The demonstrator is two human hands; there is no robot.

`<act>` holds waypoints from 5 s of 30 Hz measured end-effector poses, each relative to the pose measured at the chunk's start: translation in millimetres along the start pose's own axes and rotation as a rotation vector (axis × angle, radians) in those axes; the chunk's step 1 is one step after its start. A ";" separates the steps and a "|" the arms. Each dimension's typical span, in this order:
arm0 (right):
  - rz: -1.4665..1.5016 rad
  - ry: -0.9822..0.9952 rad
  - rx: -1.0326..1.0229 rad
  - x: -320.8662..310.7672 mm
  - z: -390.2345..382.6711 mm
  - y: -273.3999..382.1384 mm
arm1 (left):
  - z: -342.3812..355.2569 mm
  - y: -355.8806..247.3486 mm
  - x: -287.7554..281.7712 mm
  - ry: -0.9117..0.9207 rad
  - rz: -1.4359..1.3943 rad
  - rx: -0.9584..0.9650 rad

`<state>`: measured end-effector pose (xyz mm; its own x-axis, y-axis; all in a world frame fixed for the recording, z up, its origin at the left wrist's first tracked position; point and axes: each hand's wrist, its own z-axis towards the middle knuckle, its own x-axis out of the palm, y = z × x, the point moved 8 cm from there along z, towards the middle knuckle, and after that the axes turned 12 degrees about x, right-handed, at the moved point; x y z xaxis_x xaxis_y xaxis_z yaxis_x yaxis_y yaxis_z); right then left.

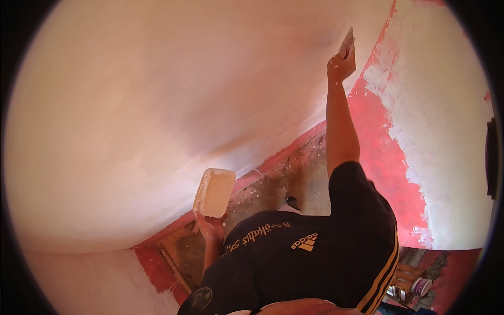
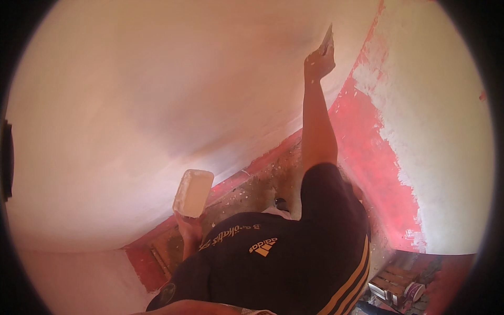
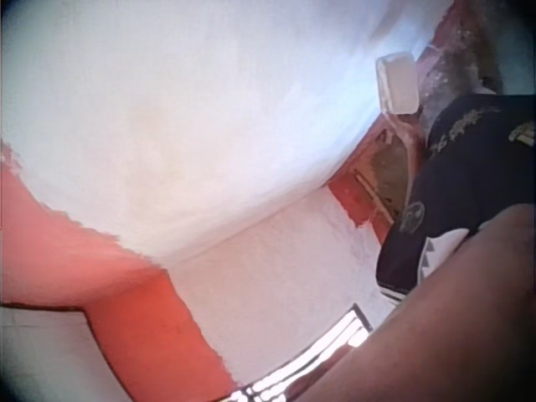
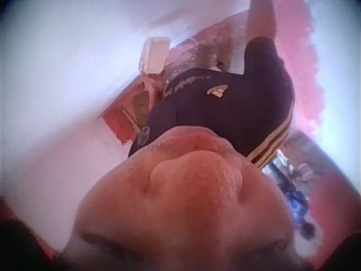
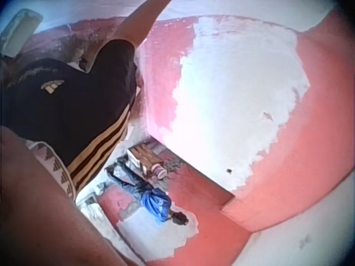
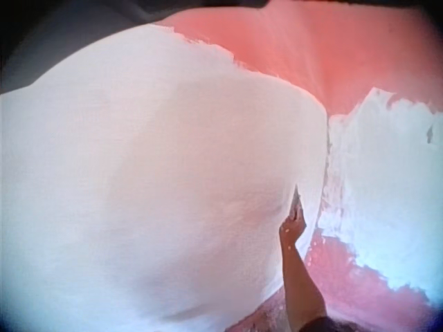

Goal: The person applies a layer of plaster to the upper section of a room wall using a trowel, repeatedly picking up plaster from a container and smoothing it across the surface.

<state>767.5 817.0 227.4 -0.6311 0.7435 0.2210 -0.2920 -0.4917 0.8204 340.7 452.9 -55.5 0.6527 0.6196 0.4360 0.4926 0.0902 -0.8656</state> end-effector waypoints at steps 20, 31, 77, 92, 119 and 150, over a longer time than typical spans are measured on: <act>-0.414 -0.018 -0.361 64.3 -100.3 -27.4 | 23.6 -24.7 -71.3 -0.010 -0.031 0.035; -0.233 0.095 -0.079 7.8 -61.4 11.2 | 18.0 -9.5 -46.3 0.003 -0.067 0.056; 0.354 0.790 -0.453 -53.7 78.4 -117.8 | -30.3 240.0 400.8 -0.154 -0.001 0.139; 0.193 0.448 -0.282 -15.7 114.1 -112.7 | -37.1 204.0 379.7 -0.200 0.006 0.175; -0.025 0.604 -0.022 -28.9 144.5 -231.4 | -58.8 199.0 391.3 -0.189 0.001 0.218; 0.349 1.132 0.395 -20.4 -129.9 -165.7 | 45.5 117.0 177.9 -0.159 -0.032 0.594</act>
<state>735.4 824.4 18.4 -0.9522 -0.3027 0.0413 0.1269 -0.2688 0.9548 488.2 609.1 -90.5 0.5269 0.7140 0.4611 0.0758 0.5009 -0.8622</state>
